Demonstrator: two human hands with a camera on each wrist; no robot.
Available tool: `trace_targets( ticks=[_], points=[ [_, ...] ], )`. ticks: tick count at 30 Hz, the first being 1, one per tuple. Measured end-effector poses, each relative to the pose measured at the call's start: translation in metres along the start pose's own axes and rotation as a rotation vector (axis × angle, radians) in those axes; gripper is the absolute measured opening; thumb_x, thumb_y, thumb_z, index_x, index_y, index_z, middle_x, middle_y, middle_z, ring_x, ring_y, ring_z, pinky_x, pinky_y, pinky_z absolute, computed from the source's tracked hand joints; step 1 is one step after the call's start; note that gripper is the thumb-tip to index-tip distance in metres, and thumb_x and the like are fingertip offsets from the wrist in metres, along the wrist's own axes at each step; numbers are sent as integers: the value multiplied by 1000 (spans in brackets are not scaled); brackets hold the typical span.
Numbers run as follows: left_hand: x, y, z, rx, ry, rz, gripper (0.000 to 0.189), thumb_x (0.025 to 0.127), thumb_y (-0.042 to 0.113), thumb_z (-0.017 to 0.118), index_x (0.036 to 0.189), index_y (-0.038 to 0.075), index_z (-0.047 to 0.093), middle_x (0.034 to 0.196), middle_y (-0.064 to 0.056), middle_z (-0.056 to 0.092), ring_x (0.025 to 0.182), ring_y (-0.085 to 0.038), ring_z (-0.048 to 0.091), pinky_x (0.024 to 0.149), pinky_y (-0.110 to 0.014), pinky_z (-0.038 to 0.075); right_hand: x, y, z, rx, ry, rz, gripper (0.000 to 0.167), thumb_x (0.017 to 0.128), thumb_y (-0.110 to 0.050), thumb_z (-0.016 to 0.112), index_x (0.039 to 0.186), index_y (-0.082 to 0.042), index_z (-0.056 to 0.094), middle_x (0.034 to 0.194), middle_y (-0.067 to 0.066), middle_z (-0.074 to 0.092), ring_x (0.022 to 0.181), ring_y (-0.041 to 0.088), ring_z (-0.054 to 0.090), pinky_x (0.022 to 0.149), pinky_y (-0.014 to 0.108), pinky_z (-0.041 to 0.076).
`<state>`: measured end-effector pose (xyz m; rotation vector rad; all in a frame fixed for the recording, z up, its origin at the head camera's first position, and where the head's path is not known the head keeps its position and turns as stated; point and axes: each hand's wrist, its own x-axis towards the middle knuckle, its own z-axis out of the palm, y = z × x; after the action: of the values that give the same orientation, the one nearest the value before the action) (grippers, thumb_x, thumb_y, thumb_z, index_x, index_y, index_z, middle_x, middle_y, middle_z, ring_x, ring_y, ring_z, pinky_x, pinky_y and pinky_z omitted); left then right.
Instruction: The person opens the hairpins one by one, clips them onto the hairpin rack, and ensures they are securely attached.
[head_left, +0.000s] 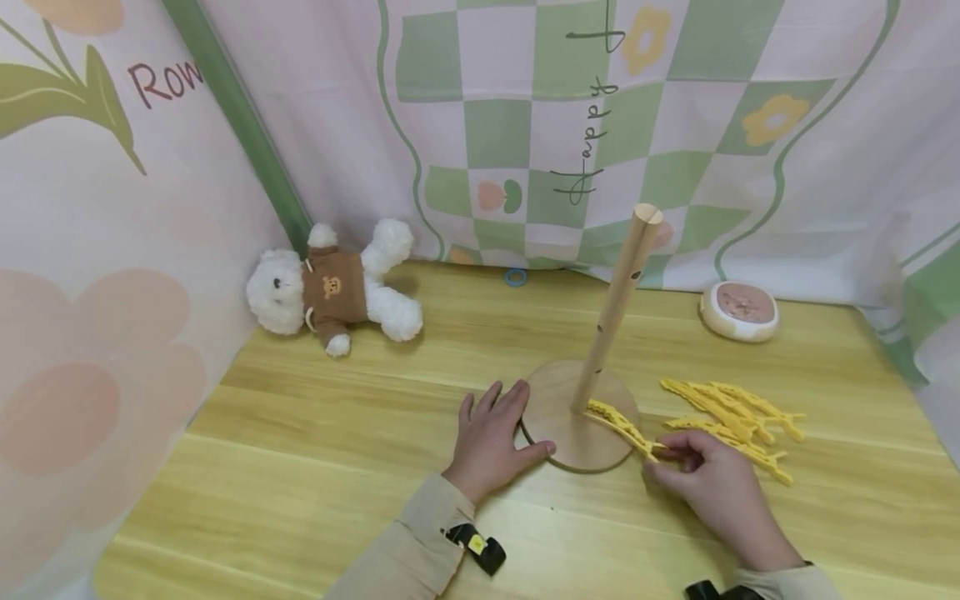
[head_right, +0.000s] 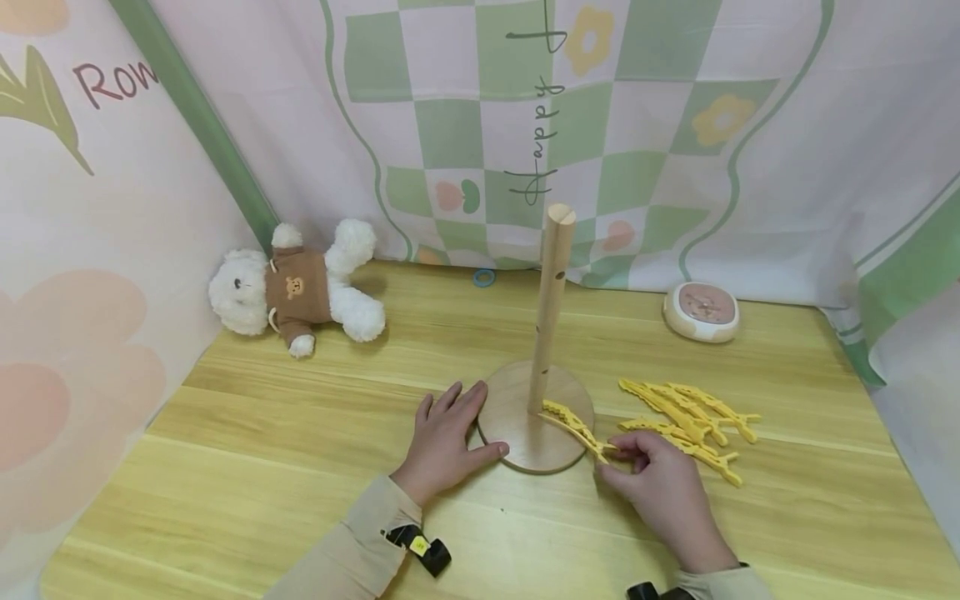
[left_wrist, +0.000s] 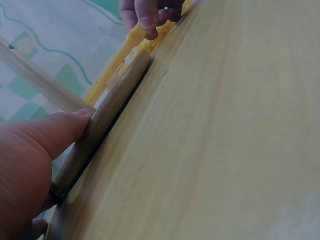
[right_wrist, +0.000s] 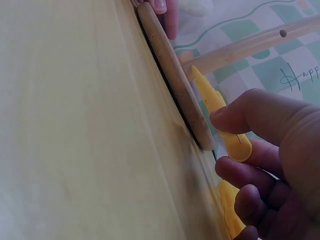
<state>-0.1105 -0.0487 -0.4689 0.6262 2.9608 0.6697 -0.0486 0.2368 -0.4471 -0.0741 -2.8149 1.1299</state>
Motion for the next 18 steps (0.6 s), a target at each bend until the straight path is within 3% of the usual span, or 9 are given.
trace_targets(
  ticks=[11, 18],
  points=[
    [-1, 3, -3, 0, 0, 0, 92, 89, 68, 60, 158, 15, 33, 161, 2, 34, 150, -30, 26, 119, -61, 11, 2, 7, 2, 8, 16, -39, 32, 76, -19, 89, 101, -8, 74, 81, -1, 65, 68, 3, 53, 59, 20, 46],
    [-1, 3, -4, 4, -2, -2, 91, 89, 68, 60, 158, 15, 33, 161, 2, 34, 150, -30, 26, 119, -61, 11, 4, 12, 1, 31, 12, -44, 36, 77, -22, 88, 107, -7, 75, 83, -3, 65, 70, 3, 54, 60, 19, 47]
  ],
)
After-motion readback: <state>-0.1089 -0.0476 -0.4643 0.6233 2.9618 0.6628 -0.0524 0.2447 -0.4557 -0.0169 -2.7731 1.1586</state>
